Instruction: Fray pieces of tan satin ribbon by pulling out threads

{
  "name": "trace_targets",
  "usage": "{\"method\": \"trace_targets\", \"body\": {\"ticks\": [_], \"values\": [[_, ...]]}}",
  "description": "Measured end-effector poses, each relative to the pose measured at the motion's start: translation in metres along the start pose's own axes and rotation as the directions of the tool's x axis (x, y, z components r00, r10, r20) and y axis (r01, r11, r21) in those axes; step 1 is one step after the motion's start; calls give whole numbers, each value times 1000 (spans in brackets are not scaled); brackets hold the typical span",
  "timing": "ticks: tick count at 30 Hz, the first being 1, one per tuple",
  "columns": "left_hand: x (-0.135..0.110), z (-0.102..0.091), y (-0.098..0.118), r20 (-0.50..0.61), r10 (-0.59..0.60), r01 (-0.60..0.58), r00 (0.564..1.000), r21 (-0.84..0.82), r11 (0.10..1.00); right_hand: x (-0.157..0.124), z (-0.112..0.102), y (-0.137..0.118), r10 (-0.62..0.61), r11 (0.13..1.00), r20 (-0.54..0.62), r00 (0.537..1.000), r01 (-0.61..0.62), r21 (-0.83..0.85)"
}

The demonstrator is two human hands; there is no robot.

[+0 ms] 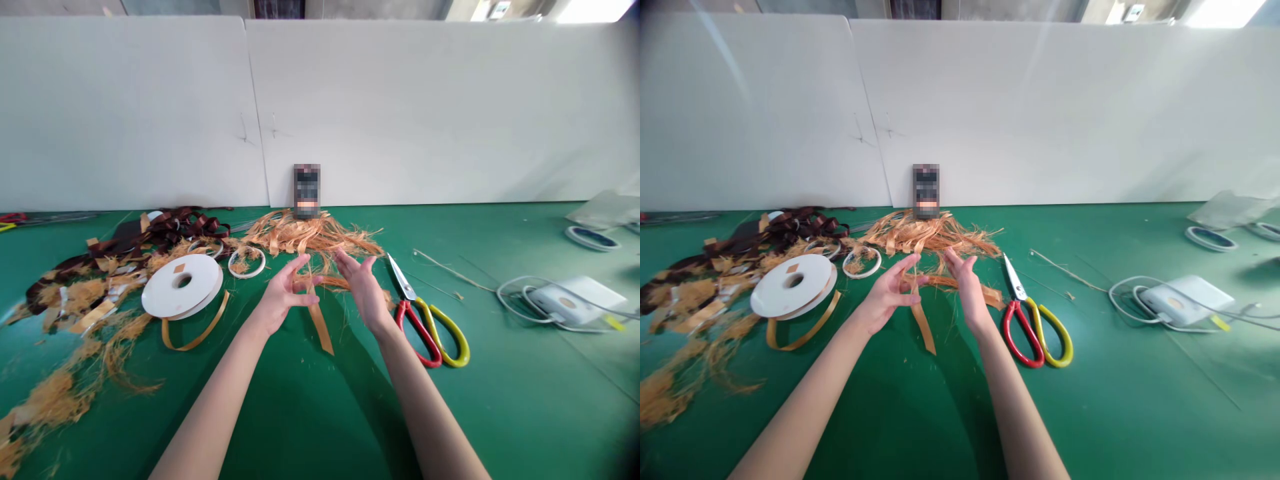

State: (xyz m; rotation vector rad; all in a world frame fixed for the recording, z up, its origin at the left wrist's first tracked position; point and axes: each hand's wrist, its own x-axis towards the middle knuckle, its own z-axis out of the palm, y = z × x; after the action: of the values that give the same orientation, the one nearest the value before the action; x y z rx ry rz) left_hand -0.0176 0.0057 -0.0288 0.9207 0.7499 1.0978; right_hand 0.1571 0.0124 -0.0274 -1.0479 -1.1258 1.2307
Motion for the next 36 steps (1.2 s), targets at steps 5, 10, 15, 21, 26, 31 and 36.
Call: {"method": "trace_targets", "body": {"ticks": [5, 10, 15, 21, 26, 31, 36], "values": [[3, -1, -6, -50, 14, -9, 999, 90, 996, -2, 1, -11, -46, 932, 155, 987, -13, 361], [2, 0, -7, -50, -71, 75, 996, 89, 993, -6, 0, -15, -28, 875, 176, 984, -61, 480], [4, -3, -11, -67, -74, 78, 995, 68, 995, -8, -1, -17, 24, 840, 128, 991, -90, 535], [7, -5, -13, -194, -32, 32, 980, -1, 999, -13, -4, -21, 157, 944, 392, 907, -254, 209], [9, -6, -11, -230, 17, -28, 973, -44, 999, -8, -2, -7, 397, 910, 308, 864, -327, -256], [7, -5, -11, -224, -74, 59, 972, -70, 996, 3, -1, 7, 274, 960, 57, 960, -269, -74], [7, -3, -12, -206, -133, 117, 970, -89, 989, -2, 6, -4, 118, 887, 159, 980, -176, 428]]}}
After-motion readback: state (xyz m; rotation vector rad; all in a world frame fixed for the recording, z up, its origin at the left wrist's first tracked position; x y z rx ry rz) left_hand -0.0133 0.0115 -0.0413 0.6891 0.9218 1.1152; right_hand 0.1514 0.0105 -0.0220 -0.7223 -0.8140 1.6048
